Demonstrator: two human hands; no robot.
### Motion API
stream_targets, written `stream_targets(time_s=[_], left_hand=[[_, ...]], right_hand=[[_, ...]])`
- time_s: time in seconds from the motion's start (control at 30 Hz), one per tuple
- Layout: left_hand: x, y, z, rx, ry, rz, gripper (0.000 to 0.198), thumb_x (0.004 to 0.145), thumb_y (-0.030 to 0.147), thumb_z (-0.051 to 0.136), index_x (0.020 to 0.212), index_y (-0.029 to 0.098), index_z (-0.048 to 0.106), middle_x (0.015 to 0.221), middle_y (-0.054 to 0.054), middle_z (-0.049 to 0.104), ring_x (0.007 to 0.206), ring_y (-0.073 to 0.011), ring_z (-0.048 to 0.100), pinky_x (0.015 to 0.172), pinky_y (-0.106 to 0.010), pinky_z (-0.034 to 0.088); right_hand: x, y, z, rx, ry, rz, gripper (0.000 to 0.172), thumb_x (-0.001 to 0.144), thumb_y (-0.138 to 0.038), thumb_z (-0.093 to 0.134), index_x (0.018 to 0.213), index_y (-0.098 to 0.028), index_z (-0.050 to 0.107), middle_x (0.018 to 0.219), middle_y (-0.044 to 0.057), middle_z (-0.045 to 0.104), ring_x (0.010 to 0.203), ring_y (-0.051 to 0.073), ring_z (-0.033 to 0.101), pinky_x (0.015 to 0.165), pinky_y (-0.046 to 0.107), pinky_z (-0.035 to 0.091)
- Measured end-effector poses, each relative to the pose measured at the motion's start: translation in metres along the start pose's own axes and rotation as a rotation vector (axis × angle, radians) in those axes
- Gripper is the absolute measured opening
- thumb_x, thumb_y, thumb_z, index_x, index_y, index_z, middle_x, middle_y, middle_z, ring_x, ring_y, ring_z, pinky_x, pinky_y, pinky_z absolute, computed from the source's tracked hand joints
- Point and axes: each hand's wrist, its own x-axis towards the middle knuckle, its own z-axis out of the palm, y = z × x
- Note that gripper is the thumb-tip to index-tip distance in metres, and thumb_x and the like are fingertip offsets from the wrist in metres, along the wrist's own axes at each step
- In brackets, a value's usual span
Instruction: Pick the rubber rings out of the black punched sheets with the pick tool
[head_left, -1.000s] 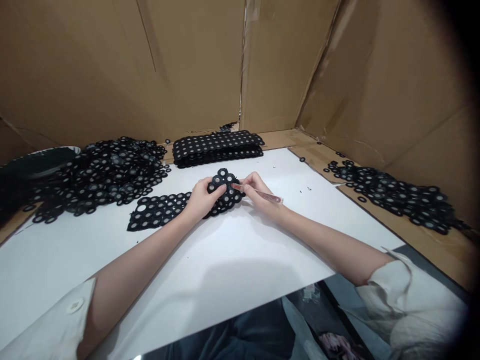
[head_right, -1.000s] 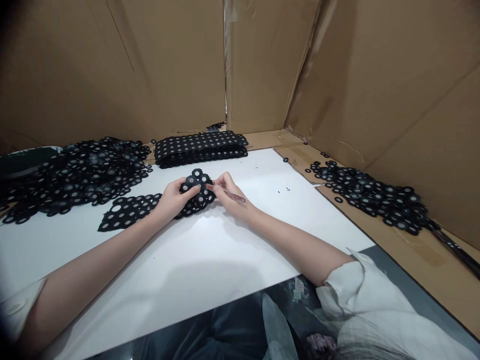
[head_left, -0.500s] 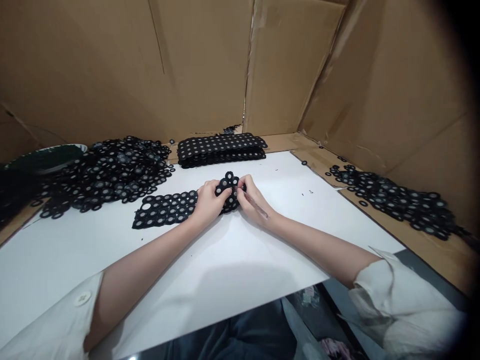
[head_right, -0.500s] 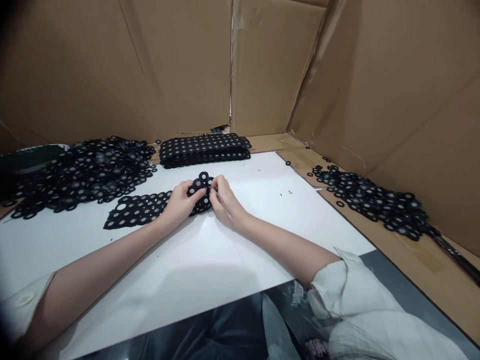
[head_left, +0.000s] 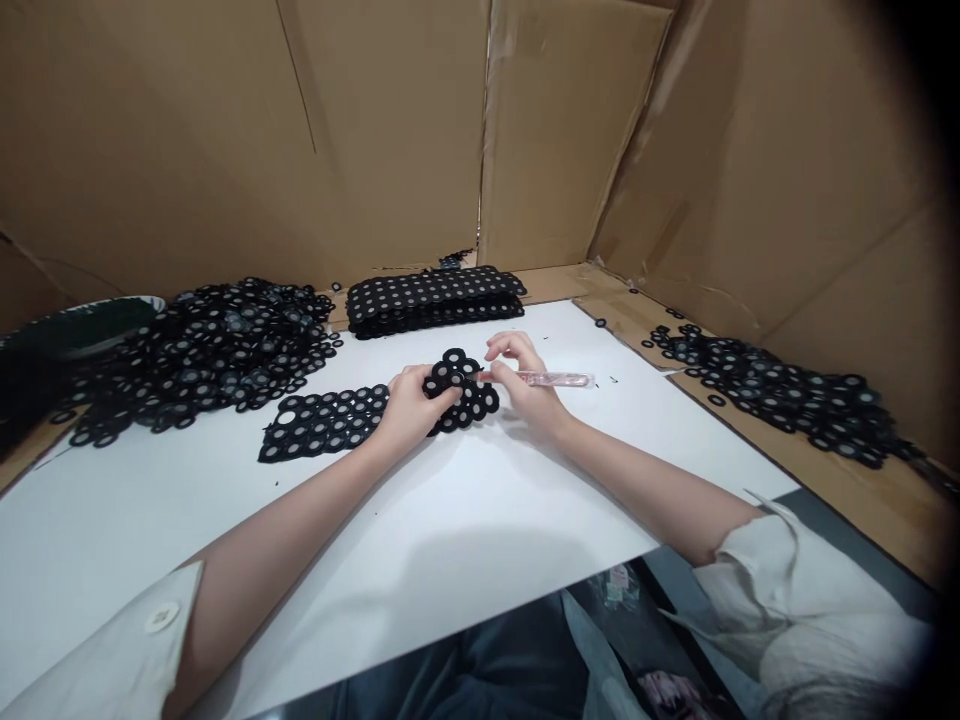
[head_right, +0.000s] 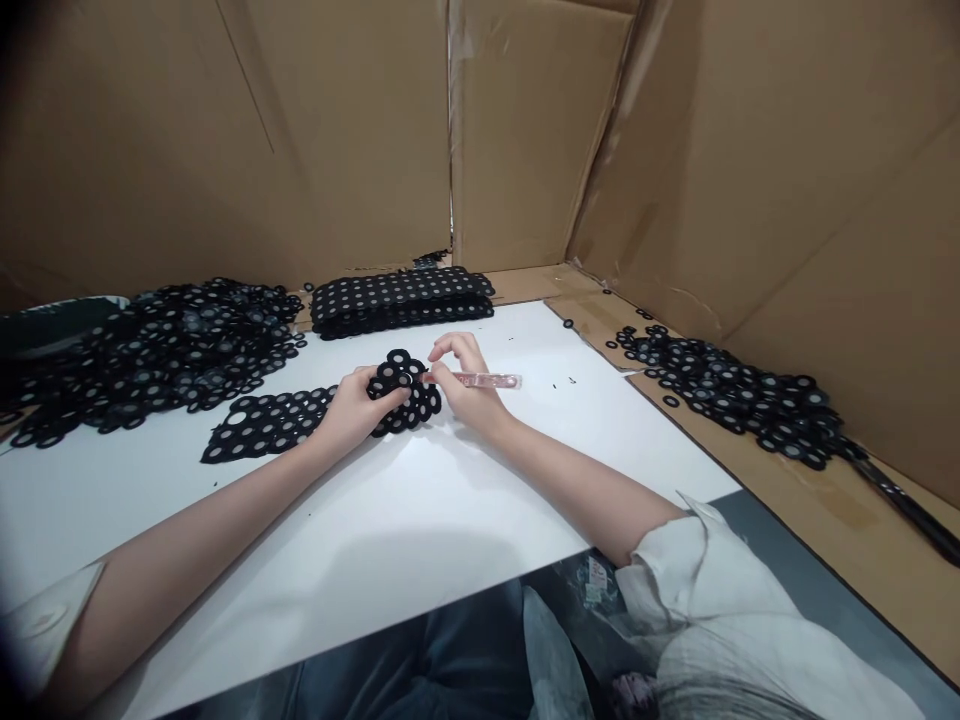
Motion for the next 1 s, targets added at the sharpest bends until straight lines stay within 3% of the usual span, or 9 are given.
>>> stream_targets(time_s=[0.1,0.2,0.3,0.4,0.5,0.6,0.7,0.87,1.0], left_hand=[[-0.001,0.002,0.001,0.053,0.027,-0.021,0.018,0.069,0.035,0.055,0.072,0.019,0.061,0.080,-0.003,0.063,0.087,-0.0219,0.054,0.078,-0.033,0.040],[-0.002,0.004,0.001,0.072,0.036,-0.032,0.018,0.069,0.036,0.056,0.071,0.018,0.060,0.080,-0.004,0.062,0.090,-0.0227,0.053,0.079,-0.034,0.039],[-0.002,0.004,0.001,0.091,0.028,-0.002,0.018,0.070,0.037,0.056,0.070,0.019,0.059,0.077,-0.003,0.062,0.090,-0.0226,0.052,0.080,-0.034,0.038],[-0.002,0.003,0.001,0.118,0.011,0.026,0.019,0.072,0.037,0.054,0.071,0.019,0.058,0.079,-0.003,0.061,0.090,-0.0220,0.051,0.081,-0.034,0.036],[-0.002,0.002,0.003,0.179,0.004,0.050,0.023,0.073,0.040,0.053,0.065,0.018,0.054,0.077,-0.003,0.060,0.090,-0.0223,0.051,0.081,-0.035,0.034],[-0.002,0.000,0.004,0.222,-0.013,0.084,0.028,0.074,0.043,0.051,0.062,0.018,0.050,0.075,-0.003,0.058,0.090,-0.0220,0.050,0.082,-0.036,0.032],[-0.002,0.000,0.004,0.226,-0.010,0.096,0.028,0.074,0.043,0.052,0.062,0.018,0.048,0.076,-0.002,0.057,0.089,-0.0212,0.049,0.081,-0.036,0.031],[-0.002,0.004,0.002,0.227,-0.017,0.097,0.029,0.074,0.045,0.052,0.061,0.019,0.049,0.072,-0.001,0.057,0.087,-0.0208,0.049,0.080,-0.035,0.029],[0.000,0.005,0.004,0.282,0.008,0.114,0.035,0.075,0.048,0.048,0.056,0.019,0.043,0.066,-0.001,0.055,0.083,-0.0214,0.049,0.079,-0.036,0.028]], right_hand=[[-0.003,-0.013,-0.007,0.042,0.140,-0.133,0.015,0.077,-0.012,0.036,0.084,-0.022,0.045,0.098,0.003,0.044,0.097,0.016,0.044,0.074,0.031,0.046],[-0.009,-0.021,-0.009,-0.027,0.246,-0.375,0.022,0.076,-0.006,0.034,0.085,-0.022,0.045,0.089,0.002,0.048,0.089,0.015,0.049,0.079,0.033,0.043],[-0.014,-0.022,-0.008,-0.124,0.072,-0.499,0.023,0.076,-0.004,0.034,0.086,-0.022,0.045,0.083,0.001,0.051,0.076,0.012,0.051,0.071,0.029,0.044],[-0.015,-0.014,-0.006,-0.274,-0.200,-0.379,0.025,0.073,-0.003,0.038,0.088,-0.021,0.045,0.073,-0.001,0.050,0.064,0.010,0.050,0.063,0.025,0.043],[-0.011,-0.004,-0.004,-0.374,-0.312,-0.172,0.030,0.071,-0.002,0.039,0.095,-0.020,0.044,0.067,-0.003,0.047,0.062,0.010,0.052,0.062,0.023,0.042],[-0.008,0.001,-0.004,-0.456,-0.325,-0.085,0.027,0.077,-0.007,0.039,0.100,-0.020,0.046,0.080,0.001,0.051,0.066,0.012,0.055,0.063,0.025,0.042],[-0.007,0.002,-0.006,-0.505,-0.351,-0.127,0.027,0.082,-0.012,0.038,0.105,-0.021,0.049,0.090,0.004,0.052,0.070,0.013,0.056,0.067,0.026,0.042],[-0.005,0.005,-0.009,-0.449,-0.383,-0.207,0.028,0.076,-0.007,0.041,0.096,-0.022,0.054,0.084,0.002,0.052,0.073,0.014,0.054,0.071,0.028,0.041],[-0.007,0.006,0.000,-0.314,-0.318,-0.085,0.017,0.076,-0.011,0.041,0.084,-0.022,0.051,0.077,-0.002,0.053,0.066,0.012,0.052,0.062,0.025,0.040]])
